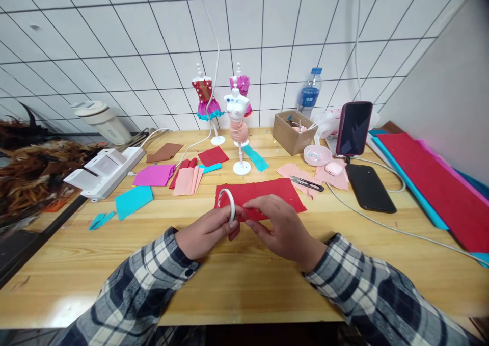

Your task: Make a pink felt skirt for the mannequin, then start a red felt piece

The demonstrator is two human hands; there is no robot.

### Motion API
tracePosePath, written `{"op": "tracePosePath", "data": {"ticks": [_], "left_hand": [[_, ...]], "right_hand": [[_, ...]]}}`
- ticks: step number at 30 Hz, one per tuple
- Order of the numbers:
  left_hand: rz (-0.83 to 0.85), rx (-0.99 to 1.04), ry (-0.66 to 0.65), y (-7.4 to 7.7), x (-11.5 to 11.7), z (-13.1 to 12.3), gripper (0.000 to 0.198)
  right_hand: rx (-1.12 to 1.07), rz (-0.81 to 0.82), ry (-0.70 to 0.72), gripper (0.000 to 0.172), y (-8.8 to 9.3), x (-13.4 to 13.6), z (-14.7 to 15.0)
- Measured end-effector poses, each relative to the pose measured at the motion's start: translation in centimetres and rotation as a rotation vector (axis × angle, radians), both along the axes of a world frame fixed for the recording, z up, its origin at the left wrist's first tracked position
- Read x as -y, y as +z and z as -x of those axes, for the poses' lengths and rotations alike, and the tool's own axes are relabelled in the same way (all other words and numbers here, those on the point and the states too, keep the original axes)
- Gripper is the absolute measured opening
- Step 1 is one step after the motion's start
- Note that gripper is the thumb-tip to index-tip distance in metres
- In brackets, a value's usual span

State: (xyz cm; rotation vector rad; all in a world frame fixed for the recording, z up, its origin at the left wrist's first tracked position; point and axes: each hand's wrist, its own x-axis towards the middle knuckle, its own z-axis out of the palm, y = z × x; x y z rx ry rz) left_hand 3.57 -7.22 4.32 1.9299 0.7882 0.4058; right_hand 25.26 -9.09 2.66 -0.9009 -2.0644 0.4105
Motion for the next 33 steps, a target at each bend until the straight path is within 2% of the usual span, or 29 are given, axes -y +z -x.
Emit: {"op": "tracePosePath", "data": {"ticks": [2,7,9,12,15,17,20,22,24,27,31,33], "left_hand": [[0.062,0.019,-0.033,-0.1,0.1,-0.5,0.017],[0.151,0.060,-0.050,-0.5,0.4,-0.9,0.011],[0.205,0.102,-0.076,-0.6,0.4,-0.7,0.016],[0.247,0.185,-0.122,-0.3,0.3,-0.4,0.025],[0.078,0.272,-0.119,0.4,0.0,-0.1,0.034],[-0.060,0.291,-0.098,0.8,-0.1,-0.1,0.038],[-0.147,0.258,-0.051,0.7,0.1,-0.3,0.038],[-0.254,0.191,-0.021,0.3,0.3,-0.6,0.033],[-0.438,0.098,0.013,-0.2,0.3,-0.8,0.027],[-0.659,-0.042,0.076,-0.7,0.0,-0.9,0.024],[-0.762,-0.185,0.102,-0.7,-0.2,-1.1,0.023],[-0.798,-0.247,0.100,-0.5,0.0,-1.3,0.023]], "right_hand": [[-0.011,-0.027,0.028,0.027,-0.1,0.0,0.0],[0.061,-0.044,0.185,0.050,-0.2,-0.4,-0.2],[0.061,-0.034,0.225,0.048,-0.3,-0.5,-0.3],[-0.005,-0.035,0.206,0.033,-0.4,-0.5,-0.5],[-0.144,-0.024,0.101,0.020,-0.4,-0.6,-0.7],[-0.227,0.018,0.030,0.018,-0.5,-0.7,-0.9],[-0.292,0.118,-0.040,0.017,-0.5,-0.8,-0.9],[-0.324,0.175,-0.084,0.020,-0.6,-0.8,-0.9],[-0.362,0.216,-0.120,0.021,-0.6,-0.7,-0.8],[-0.378,0.264,-0.102,0.015,-0.5,-0.4,-0.6],[-0.328,0.304,-0.067,0.028,-0.6,0.0,0.1],[-0.315,0.326,-0.097,0.026,-0.7,0.1,0.6]]}}
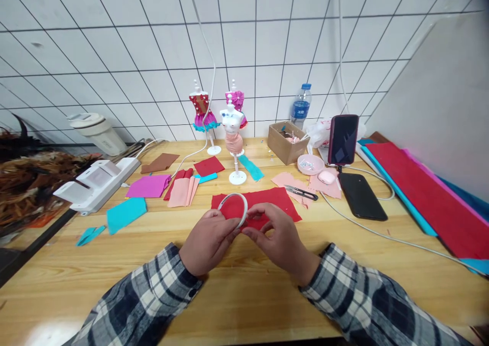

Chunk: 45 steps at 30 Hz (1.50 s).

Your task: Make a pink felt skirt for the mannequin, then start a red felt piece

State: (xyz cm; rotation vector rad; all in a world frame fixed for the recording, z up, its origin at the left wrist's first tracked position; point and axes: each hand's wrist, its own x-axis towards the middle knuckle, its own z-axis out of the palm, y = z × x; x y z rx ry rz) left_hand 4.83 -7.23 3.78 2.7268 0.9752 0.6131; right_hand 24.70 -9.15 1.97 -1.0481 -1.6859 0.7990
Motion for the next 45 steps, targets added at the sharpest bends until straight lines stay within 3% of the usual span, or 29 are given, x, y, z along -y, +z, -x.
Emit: {"op": "tracePosePath", "data": {"ticks": [5,9,14,18,24,27,30,34,39,45], "left_hand": [[-0.107,-0.093,0.037,-0.3,0.4,-0.7,0.021],[-0.168,-0.123,0.046,-0.8,0.4,-0.9,0.020],[-0.190,-0.107,0.057,-0.9,0.3,-1.0,0.020],[-0.196,-0.096,0.049,-1.0,0.3,-0.9,0.021],[-0.157,-0.106,0.003,-1.2,0.3,-0.8,0.018],[-0.141,-0.133,0.026,-1.3,0.3,-0.8,0.020],[-0.137,-0.145,0.072,-1.3,0.2,-0.7,0.022],[-0.123,-0.133,0.106,-1.1,0.2,-0.6,0.024],[-0.048,-0.153,0.125,-0.9,0.4,-0.6,0.028],[-0.042,0.019,0.087,-0.2,0.0,0.6,0.023]], "right_hand": [[-0.059,0.082,-0.024,0.025,-0.6,-0.1,0.8],[-0.021,0.069,-0.004,0.014,-0.9,-0.1,1.0],[-0.149,0.138,0.003,0.037,-0.9,-0.2,1.0],[-0.165,0.164,0.049,0.021,-0.8,-0.5,0.9],[-0.102,0.195,0.112,0.018,-0.6,-1.0,0.2],[-0.037,0.137,0.103,0.017,-0.8,-1.1,0.0],[-0.029,0.040,0.008,0.015,-1.0,-1.1,-0.2],[-0.004,-0.051,-0.037,0.039,-1.1,-1.1,-0.3],[0.078,-0.178,-0.071,0.011,-0.9,-0.9,-0.2],[0.158,-0.200,-0.152,0.007,0.1,-1.6,-1.9]]}}
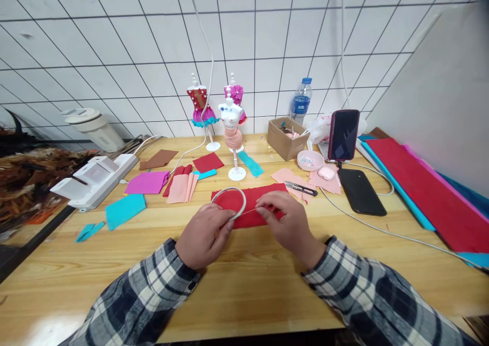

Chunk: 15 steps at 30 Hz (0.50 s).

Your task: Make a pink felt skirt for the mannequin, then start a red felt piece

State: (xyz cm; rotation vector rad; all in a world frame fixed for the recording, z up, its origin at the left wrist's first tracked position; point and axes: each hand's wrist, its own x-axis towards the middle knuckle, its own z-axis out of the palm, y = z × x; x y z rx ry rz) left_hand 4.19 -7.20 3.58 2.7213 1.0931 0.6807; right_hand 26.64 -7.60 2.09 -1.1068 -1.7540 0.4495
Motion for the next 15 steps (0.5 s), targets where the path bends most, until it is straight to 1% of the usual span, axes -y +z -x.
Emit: {"op": "tracePosePath", "data": {"ticks": [4,7,8,10,12,14,15], "left_hand": [[-0.037,-0.011,0.051,0.6,-0.7,1.0,0.022],[-0.025,-0.019,0.109,0.6,-0.7,1.0,0.025],[-0.012,0.007,0.142,0.6,-0.6,0.9,0.026],[0.053,0.111,0.216,0.6,-0.4,0.7,0.027],[0.155,0.255,0.300,0.7,-0.6,1.1,0.028],[0.203,0.396,0.423,0.8,-1.4,2.4,0.031],[0.184,0.457,0.509,0.8,-2.0,3.5,0.032]], "right_hand": [[0.013,0.024,-0.069,0.008,0.3,-1.0,-1.4],[0.030,0.005,-0.047,0.008,0.2,-1.0,-1.4],[0.042,-0.039,-0.031,0.007,0.2,-0.7,-1.2],[0.098,-0.179,0.018,0.005,0.4,0.1,-0.9],[0.172,-0.331,0.072,0.011,0.8,1.0,-0.7],[0.201,-0.419,0.079,0.018,1.2,1.6,-0.9],[0.184,-0.427,0.058,0.019,1.4,1.8,-1.0]]}}
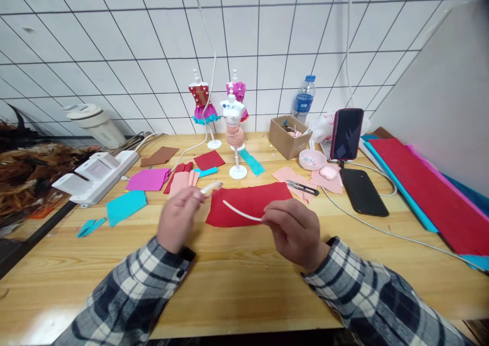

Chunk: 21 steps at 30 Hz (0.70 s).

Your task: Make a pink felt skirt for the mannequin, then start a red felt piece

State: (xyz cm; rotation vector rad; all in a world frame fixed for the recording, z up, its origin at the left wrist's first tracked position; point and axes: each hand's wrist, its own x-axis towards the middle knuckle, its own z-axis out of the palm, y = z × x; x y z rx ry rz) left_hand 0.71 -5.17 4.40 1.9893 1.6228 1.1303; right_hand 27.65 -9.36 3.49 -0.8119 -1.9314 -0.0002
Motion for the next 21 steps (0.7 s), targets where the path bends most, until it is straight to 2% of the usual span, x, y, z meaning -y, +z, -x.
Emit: {"op": "tracePosePath", "data": {"ticks": [2,3,4,6,8,10,12,13,14,16,18,19,21], "left_hand": [[-0.058,-0.046,0.183,-0.3,-1.7,2.5,0.032],[-0.061,-0.155,0.191,-0.7,-2.5,3.7,0.031],[-0.052,-0.291,0.140,-1.1,-3.3,4.8,0.031],[-0.052,-0.590,0.079,-2.1,-4.4,6.3,0.034],[0.002,-0.794,0.140,-2.8,-4.8,6.6,0.042],[0.051,-0.875,0.225,-3.0,-4.5,6.2,0.046],[0.006,-0.833,0.253,-2.7,-4.0,5.4,0.043],[-0.042,-0.777,0.202,-2.5,-3.8,4.9,0.038],[-0.094,-0.707,0.097,-2.3,-3.5,4.3,0.033],[-0.120,-0.559,-0.289,-2.3,-3.1,3.3,0.026],[-0.084,-0.472,-0.577,-2.7,-2.8,2.5,0.023],[-0.059,-0.457,-0.647,-3.0,-2.8,2.3,0.021],[-0.005,-0.440,-0.701,-3.5,-2.8,2.2,0.017]], "right_hand": [[-0.090,0.079,-0.039,0.013,0.2,-0.3,-0.3],[-0.156,0.178,-0.035,0.009,0.1,-0.6,-0.5],[-0.244,0.313,-0.002,0.005,-0.1,-1.0,-0.6],[-0.474,0.658,0.160,0.010,-0.6,-1.9,-0.6],[-0.721,0.995,0.374,0.016,-1.2,-2.5,-0.5],[-0.894,1.237,0.553,0.021,-1.6,-2.7,-0.5],[-0.984,1.383,0.665,0.022,-1.6,-2.6,-0.5],[-1.011,1.423,0.704,0.022,-1.5,-2.6,-0.5],[-1.025,1.452,0.734,0.022,-1.4,-2.5,-0.5],[-1.035,1.489,0.765,0.022,-1.3,-2.5,-0.7],[-1.028,1.518,0.782,0.023,-1.3,-2.6,-0.9],[-1.025,1.531,0.785,0.024,-1.4,-2.6,-1.0],[-1.026,1.546,0.775,0.025,-1.6,-2.8,-1.3]]}}
